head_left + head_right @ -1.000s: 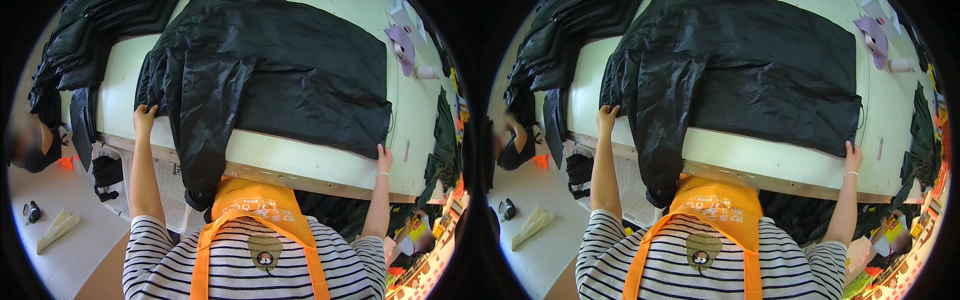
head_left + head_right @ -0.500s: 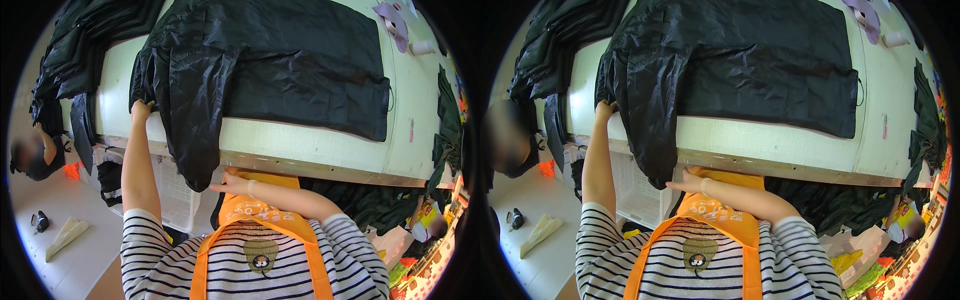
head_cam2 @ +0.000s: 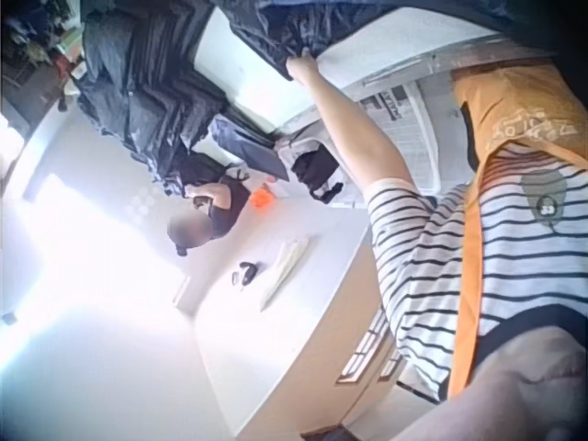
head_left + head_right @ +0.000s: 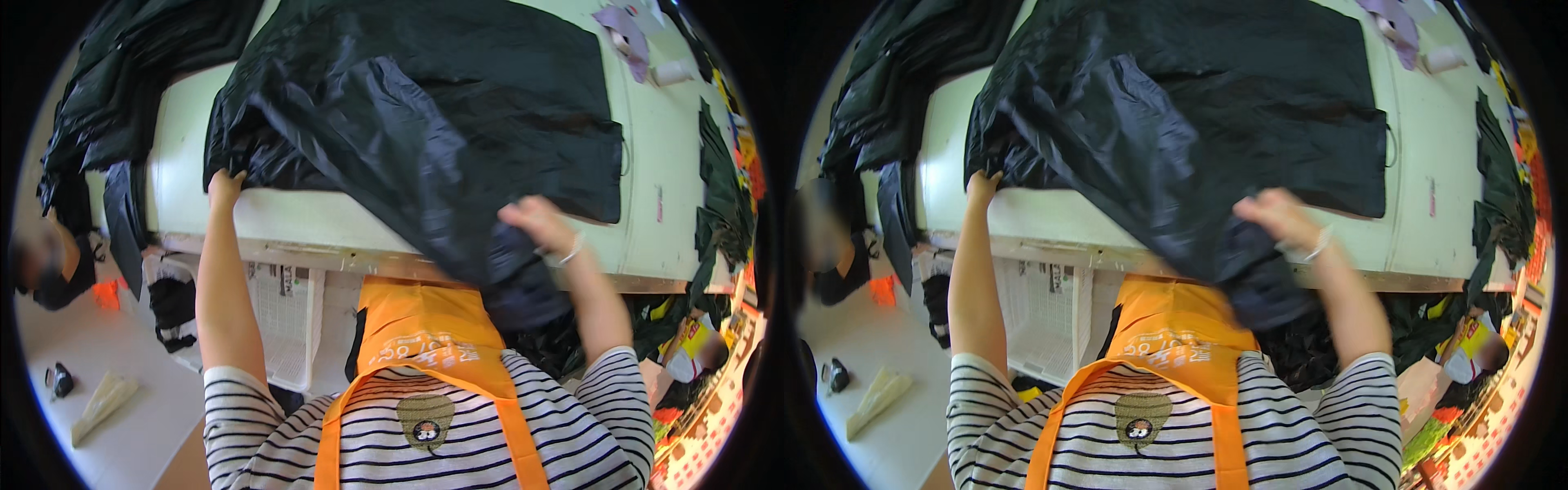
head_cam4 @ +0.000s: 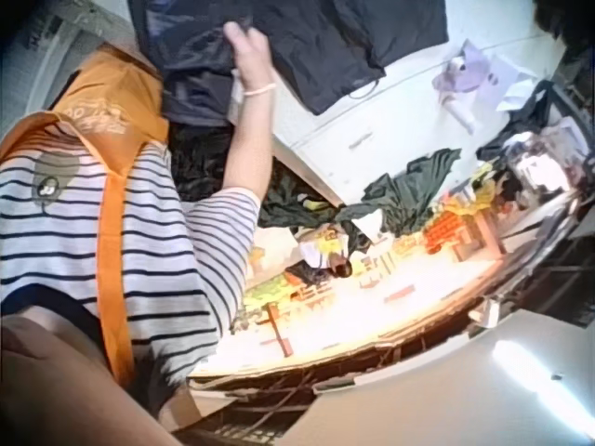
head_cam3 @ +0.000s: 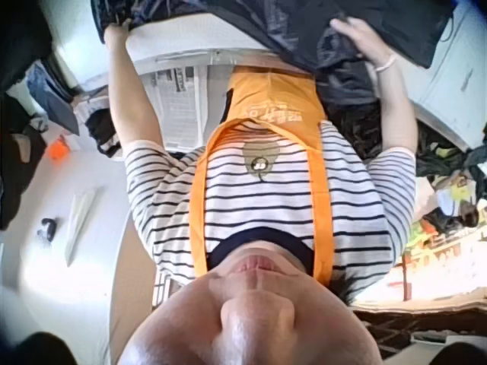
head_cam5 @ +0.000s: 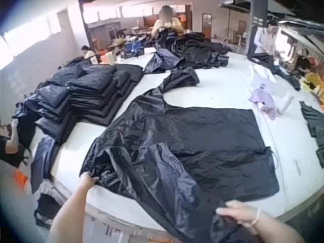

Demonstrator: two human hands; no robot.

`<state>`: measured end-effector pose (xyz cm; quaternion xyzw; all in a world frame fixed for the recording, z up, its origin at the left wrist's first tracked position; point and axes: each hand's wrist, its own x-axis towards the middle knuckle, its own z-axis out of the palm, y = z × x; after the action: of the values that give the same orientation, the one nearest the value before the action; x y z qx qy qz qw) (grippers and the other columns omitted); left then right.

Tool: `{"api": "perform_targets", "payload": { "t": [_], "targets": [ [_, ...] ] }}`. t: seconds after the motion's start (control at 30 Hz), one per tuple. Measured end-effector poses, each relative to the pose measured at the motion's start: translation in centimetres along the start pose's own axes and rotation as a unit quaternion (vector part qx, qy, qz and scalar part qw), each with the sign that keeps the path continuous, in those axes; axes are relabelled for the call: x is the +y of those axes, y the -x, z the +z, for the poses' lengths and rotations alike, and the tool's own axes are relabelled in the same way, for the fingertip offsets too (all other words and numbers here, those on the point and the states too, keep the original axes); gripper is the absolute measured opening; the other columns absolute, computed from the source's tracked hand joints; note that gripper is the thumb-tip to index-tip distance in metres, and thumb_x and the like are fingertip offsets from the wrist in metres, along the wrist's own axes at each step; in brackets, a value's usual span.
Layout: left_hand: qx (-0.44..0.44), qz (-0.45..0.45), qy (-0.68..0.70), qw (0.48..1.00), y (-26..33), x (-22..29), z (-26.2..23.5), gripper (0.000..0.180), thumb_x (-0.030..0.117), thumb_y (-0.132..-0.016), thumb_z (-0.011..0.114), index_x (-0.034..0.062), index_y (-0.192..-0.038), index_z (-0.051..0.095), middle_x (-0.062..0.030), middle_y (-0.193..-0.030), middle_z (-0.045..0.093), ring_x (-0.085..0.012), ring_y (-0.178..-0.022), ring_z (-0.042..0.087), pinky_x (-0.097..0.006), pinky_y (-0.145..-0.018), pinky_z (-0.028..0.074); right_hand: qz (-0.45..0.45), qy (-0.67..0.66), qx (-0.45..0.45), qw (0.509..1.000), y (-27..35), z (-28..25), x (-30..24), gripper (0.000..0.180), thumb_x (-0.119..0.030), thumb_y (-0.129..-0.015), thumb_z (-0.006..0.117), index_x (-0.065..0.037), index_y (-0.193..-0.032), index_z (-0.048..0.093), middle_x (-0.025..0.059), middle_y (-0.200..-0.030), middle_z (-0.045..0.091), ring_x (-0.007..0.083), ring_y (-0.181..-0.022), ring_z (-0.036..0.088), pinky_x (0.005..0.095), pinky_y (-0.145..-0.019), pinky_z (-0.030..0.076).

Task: The person folds a black jacket on a white table, smoothing and aligning the fabric, then folds it into a compact rectangle. The person uses scissors to trim a small tag or thread from the jacket before placing the folded item aside.

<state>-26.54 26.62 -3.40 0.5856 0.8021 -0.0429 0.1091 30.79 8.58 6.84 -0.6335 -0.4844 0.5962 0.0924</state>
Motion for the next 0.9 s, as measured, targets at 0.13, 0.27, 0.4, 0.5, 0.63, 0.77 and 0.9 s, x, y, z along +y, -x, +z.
{"api": "perform_targets", "payload": {
  "t": [0.13,0.27,0.4,0.5,0.63,0.77,0.9],
  "targets": [
    [0.007,0.065,-0.007,0.998,-2.8,-2.5,1.6,0.042,0.033,-0.075,0.069,-0.0011,-0.099,0.065,-0.0258,-0.099,0.064,-0.0411,-0.096,0.060,-0.044,-0.082,0.048,0.031,0.068,-0.009,0.997,-1.2,-16.6,3.3,0.044,-0.045,-0.081,0.068,-0.006,-0.064,0.057,-0.0037,-0.059,0.045,0.0074,-0.058,0.039,0.0279,-0.053,0.034],
    [0.065,0.141,-0.014,0.988,-5.1,-4.0,2.9,0.035,0.031,-0.075,0.067,-0.0006,-0.089,0.065,-0.0240,-0.089,0.064,-0.0421,-0.089,0.060,-0.045,-0.079,0.048,0.076,0.140,0.198,0.967,-6.0,-22.7,8.0,0.042,-0.047,-0.082,0.067,-0.005,-0.078,0.065,0.0014,-0.071,0.060,0.0101,-0.064,0.049,0.0262,-0.062,0.041],
    [0.063,0.093,0.022,0.993,-0.9,-2.0,-0.1,0.034,0.011,-0.073,0.062,0.0022,-0.106,0.061,-0.0194,-0.099,0.062,-0.0394,-0.095,0.058,-0.043,-0.083,0.047,-0.100,-0.043,0.580,0.807,-1.0,-21.8,9.1,0.032,-0.034,-0.088,0.063,-0.002,-0.092,0.065,0.0038,-0.079,0.064,0.0122,-0.073,0.057,0.0267,-0.072,0.047],
    [0.250,0.190,0.146,0.938,7.7,11.1,-5.9,0.044,-0.002,-0.070,0.055,0.0056,-0.113,0.059,-0.0183,-0.112,0.059,-0.0368,-0.103,0.056,-0.040,-0.088,0.045,-0.122,-0.101,0.669,0.726,5.7,-15.4,10.3,0.032,-0.029,-0.088,0.066,-0.001,-0.098,0.055,0.0035,-0.087,0.058,0.0113,-0.079,0.054,0.0247,-0.073,0.045],
    [0.118,0.498,0.154,0.845,14.0,26.8,-5.2,0.042,0.010,-0.076,0.062,0.0072,-0.118,0.059,-0.0132,-0.128,0.053,-0.0317,-0.119,0.048,-0.044,-0.101,0.035,-0.048,-0.061,0.639,0.765,2.7,-4.8,10.4,0.057,-0.037,-0.071,0.081,0.000,-0.101,0.051,0.0076,-0.091,0.055,0.0188,-0.085,0.052,0.0310,-0.080,0.044],
    [0.090,0.526,0.014,0.846,13.3,33.6,-2.4,0.064,0.047,-0.082,0.062,0.0167,-0.136,0.047,-0.0056,-0.148,0.035,-0.0284,-0.139,0.025,-0.055,-0.111,0.015,-0.117,-0.069,0.657,0.742,0.0,-4.9,9.4,0.033,-0.026,-0.081,0.073,0.001,-0.093,0.057,0.0115,-0.086,0.062,0.0204,-0.080,0.057,0.0322,-0.075,0.046],
    [0.088,0.510,-0.013,0.856,8.4,32.5,1.2,0.074,0.057,-0.080,0.059,0.0210,-0.142,0.039,-0.0012,-0.151,0.029,-0.0278,-0.141,0.021,-0.058,-0.110,0.014,-0.116,0.052,0.653,0.747,4.4,-9.9,7.4,0.021,-0.018,-0.090,0.062,0.001,-0.093,0.057,0.0179,-0.074,0.062,0.0243,-0.065,0.060,0.0342,-0.064,0.048]
  ]
}}
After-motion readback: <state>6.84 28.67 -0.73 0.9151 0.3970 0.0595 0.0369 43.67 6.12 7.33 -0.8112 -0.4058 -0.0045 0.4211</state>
